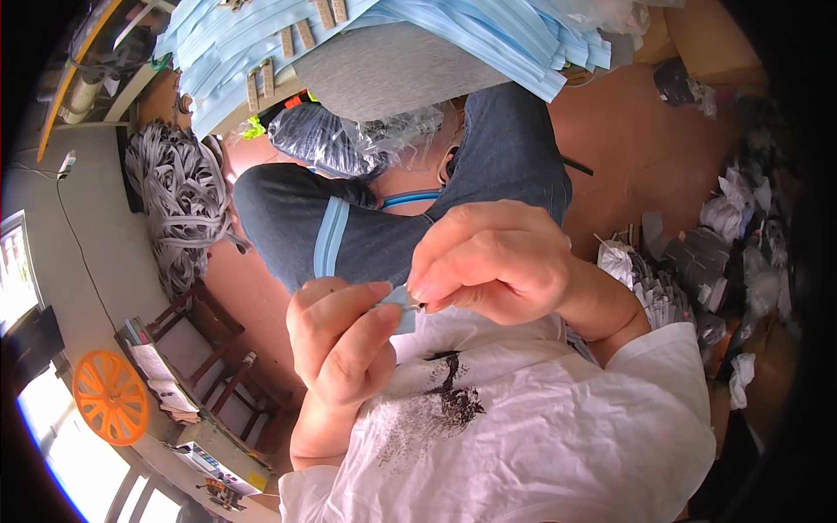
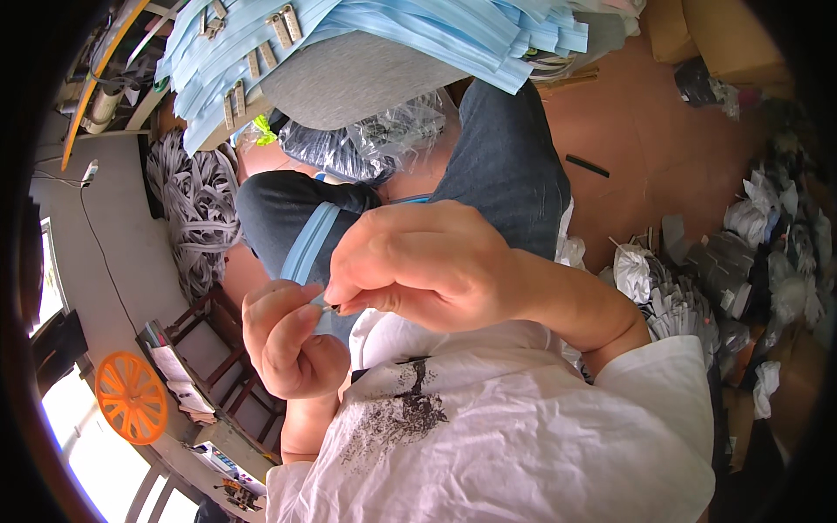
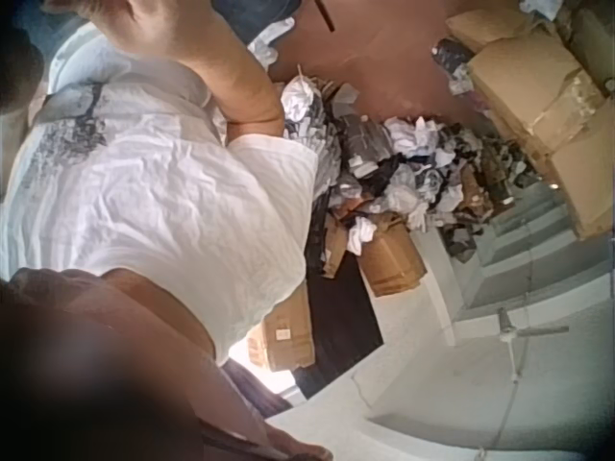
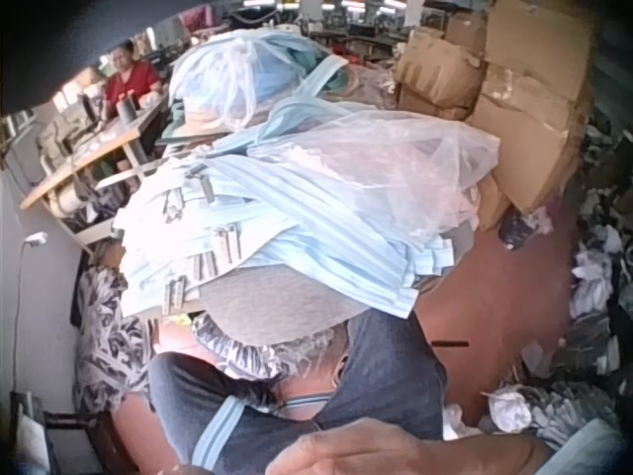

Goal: Manual assembly of zipper sliders onto zipper tape lengths in a workshop environment.

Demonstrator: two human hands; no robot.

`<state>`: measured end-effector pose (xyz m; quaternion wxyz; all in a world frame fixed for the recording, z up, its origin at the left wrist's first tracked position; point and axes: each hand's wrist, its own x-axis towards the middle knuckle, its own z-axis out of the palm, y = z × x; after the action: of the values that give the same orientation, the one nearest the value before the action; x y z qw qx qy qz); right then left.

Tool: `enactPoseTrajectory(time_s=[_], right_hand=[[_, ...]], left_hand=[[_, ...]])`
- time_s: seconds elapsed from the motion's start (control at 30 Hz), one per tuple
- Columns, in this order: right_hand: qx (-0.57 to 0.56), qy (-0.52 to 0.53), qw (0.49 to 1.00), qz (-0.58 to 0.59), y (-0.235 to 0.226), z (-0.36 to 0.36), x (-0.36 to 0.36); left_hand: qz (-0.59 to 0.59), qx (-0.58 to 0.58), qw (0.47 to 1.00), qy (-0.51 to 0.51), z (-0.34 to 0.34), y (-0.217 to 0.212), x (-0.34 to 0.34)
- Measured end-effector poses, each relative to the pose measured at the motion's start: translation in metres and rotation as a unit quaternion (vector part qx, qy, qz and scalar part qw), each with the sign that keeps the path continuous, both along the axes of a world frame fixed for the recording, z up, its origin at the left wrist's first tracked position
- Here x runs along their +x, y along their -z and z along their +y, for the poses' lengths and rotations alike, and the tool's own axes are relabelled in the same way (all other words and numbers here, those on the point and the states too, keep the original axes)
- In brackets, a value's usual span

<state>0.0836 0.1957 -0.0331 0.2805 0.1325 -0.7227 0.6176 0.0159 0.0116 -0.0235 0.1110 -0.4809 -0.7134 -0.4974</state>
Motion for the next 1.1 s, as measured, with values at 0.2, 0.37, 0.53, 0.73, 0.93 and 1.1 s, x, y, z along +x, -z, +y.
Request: enactPoseTrajectory(time_s=[0.2,0.37,0.53,0.73,0.93,1.1], right_hand=[[0.029,-0.002,0.999,0.013,-0.003,0.004,-0.002],[0.108,-0.005,0.994,0.017,-0.01,0.01,-0.003],[0.058,-0.004,0.998,0.031,-0.007,0.003,-0.004],[0.015,-0.042,0.999,0.005,-0.011,0.003,-0.004],[-0.007,-0.028,0.999,-0.037,-0.009,0.001,-0.003],[-0.05,-0.078,0.991,-0.101,-0.009,0.006,0.002]], left_hand=[[0.003,-0.023,1.0,0.009,-0.001,-0.004,-0.002],[0.011,-0.041,0.999,-0.02,-0.001,-0.007,0.0],[-0.025,-0.04,0.999,-0.021,0.001,-0.007,0.003],[-0.099,-0.019,0.995,-0.016,-0.001,-0.004,0.007],[-0.126,-0.027,0.992,-0.019,0.001,-0.001,0.007],[-0.216,-0.012,0.976,0.015,0.0,-0.003,0.008]])
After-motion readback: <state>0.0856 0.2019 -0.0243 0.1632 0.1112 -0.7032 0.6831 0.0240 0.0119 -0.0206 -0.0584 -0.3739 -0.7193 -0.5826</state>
